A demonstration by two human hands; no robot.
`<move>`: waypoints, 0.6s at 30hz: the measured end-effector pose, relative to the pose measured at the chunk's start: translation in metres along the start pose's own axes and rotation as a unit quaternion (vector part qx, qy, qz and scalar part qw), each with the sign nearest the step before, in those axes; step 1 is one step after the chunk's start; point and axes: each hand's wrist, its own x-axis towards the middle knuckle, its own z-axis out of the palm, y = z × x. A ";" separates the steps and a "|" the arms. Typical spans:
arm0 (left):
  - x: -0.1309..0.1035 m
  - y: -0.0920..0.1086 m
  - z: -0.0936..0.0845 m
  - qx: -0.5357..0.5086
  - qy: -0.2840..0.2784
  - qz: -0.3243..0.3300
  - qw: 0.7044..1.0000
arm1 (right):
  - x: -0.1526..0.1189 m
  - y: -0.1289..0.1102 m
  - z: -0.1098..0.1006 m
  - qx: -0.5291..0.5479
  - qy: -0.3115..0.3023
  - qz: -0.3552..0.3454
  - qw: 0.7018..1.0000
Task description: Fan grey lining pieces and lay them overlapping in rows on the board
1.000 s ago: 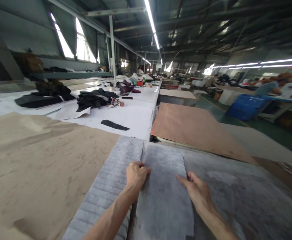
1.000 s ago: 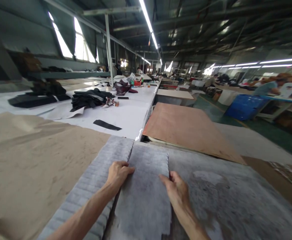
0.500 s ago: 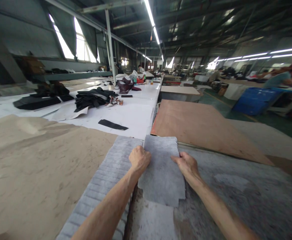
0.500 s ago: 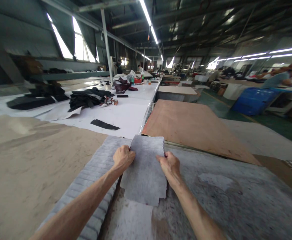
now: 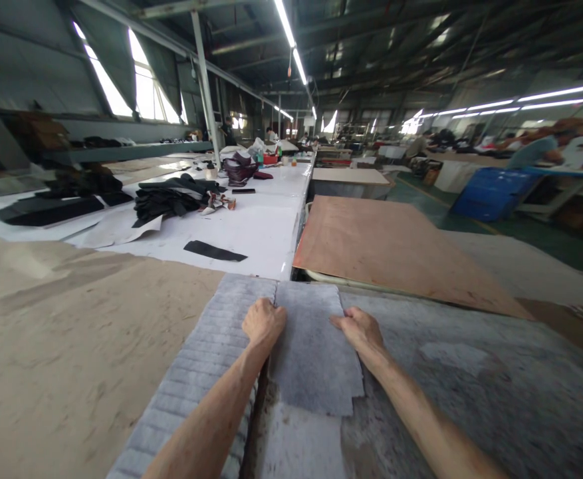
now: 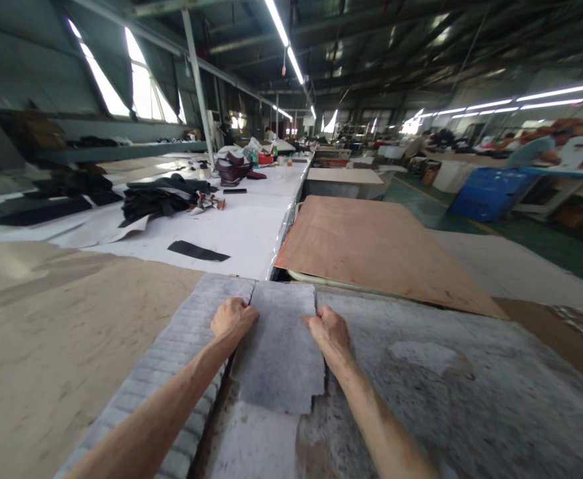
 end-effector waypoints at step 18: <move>-0.003 -0.010 0.012 0.036 0.050 0.050 0.997 | -0.009 -0.007 0.002 -0.029 0.010 0.012 0.999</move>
